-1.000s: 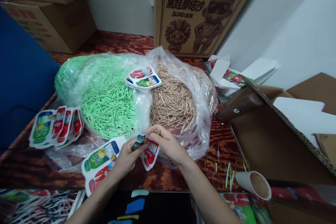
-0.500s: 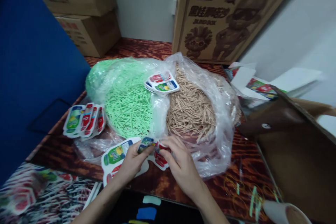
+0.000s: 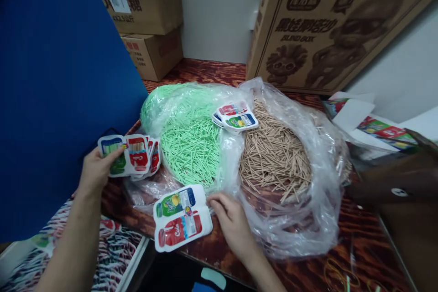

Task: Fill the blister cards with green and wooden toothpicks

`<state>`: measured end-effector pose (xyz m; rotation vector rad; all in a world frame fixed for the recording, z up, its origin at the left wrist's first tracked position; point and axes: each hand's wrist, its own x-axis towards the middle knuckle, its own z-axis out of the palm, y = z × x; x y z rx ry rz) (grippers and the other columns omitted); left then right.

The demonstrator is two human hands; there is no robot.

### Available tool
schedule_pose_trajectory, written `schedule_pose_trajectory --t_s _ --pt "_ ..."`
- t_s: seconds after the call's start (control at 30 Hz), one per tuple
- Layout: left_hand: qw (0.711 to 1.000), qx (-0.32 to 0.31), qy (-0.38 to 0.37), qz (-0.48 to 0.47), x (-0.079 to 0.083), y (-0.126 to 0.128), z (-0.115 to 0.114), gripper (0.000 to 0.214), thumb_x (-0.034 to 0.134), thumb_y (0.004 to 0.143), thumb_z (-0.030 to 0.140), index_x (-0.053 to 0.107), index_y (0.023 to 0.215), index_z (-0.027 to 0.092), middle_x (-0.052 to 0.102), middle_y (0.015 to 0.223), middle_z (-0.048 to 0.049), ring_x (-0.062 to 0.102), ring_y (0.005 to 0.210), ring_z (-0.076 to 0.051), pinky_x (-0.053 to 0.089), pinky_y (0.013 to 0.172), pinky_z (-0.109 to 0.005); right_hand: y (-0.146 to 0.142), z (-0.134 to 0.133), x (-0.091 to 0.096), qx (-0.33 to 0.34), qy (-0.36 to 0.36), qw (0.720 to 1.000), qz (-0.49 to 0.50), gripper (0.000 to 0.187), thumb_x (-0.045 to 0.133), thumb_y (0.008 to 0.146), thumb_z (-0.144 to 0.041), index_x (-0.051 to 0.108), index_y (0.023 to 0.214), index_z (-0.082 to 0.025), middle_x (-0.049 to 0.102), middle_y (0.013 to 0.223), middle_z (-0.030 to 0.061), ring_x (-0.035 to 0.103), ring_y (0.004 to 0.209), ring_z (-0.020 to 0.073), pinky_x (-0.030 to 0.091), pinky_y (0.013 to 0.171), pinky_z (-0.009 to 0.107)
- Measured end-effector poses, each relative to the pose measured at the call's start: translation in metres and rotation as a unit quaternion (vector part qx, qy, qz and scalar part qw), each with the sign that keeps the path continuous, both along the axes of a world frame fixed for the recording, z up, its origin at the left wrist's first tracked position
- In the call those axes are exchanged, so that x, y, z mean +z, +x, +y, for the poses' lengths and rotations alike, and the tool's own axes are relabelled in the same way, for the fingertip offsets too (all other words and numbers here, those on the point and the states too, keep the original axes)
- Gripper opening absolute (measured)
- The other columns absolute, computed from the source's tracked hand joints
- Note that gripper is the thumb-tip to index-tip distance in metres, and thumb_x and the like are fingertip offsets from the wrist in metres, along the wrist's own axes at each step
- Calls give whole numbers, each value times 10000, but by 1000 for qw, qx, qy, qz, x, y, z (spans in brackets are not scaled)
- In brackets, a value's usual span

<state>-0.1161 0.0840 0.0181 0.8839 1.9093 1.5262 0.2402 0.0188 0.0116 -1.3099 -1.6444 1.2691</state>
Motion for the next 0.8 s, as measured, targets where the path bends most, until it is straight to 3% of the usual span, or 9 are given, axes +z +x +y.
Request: schedule_pose_trajectory --t_s 0.1,0.17,0.23,0.37,0.5,0.6,0.7,0.8 --pt "972 -37 -82 215 -16 -24 24 379 707 628 442 674 868 151 679 766 -64 643 733 -260 521 670 -358 -18 16 -8 17 70 996 -50 202 448 927 -236 642 880 -203 667 864 39 615 846 191 467 762 293" --pt "927 -55 -109 356 -24 -27 28 409 660 689 443 667 978 154 683 908 -128 626 909 -329 486 797 -416 -24 31 -12 7 129 982 -136 214 424 926 -182 634 881 -188 655 863 57 597 850 195 449 770 299" --pt "896 -53 -103 429 -29 -25 24 499 590 763 451 602 1159 147 640 1085 -191 572 1049 -369 436 887 -461 -27 47 -14 -2 174 952 -252 230 411 918 -133 628 860 -179 646 850 70 583 852 202 430 766 301" --pt "889 -19 -57 453 -26 -12 4 578 504 846 435 484 1314 97 527 1275 -252 469 1196 -391 360 985 -483 -33 69 -17 -2 174 875 -452 171 468 913 -173 623 842 -161 638 835 89 579 782 211 404 672 299" --pt "903 -17 -24 428 -19 0 -16 471 502 864 382 534 1270 144 530 1283 -206 462 1207 -370 351 1008 -481 -47 76 -17 29 181 825 -534 225 608 848 -329 625 906 -113 631 905 146 566 826 260 397 664 334" --pt "906 -18 -9 422 -19 8 -26 415 515 863 381 583 1209 163 549 1255 -171 489 1187 -339 372 1011 -458 -56 78 -16 74 218 803 -550 165 617 822 -236 631 912 -98 614 943 172 528 915 290 389 735 372" --pt "907 -23 14 421 -22 14 -31 381 525 864 378 612 1163 157 572 1221 -147 520 1162 -298 388 1016 -422 -58 81 -15 85 211 796 -561 129 560 826 -144 627 929 -102 599 972 176 513 935 285 376 763 383" --pt "908 -32 31 417 -25 21 -34 343 534 865 360 629 1125 158 586 1206 -135 534 1156 -279 399 1014 -413 -54 84 -14 96 182 797 -568 185 577 842 -231 608 982 -115 594 999 164 527 928 271 373 774 369"
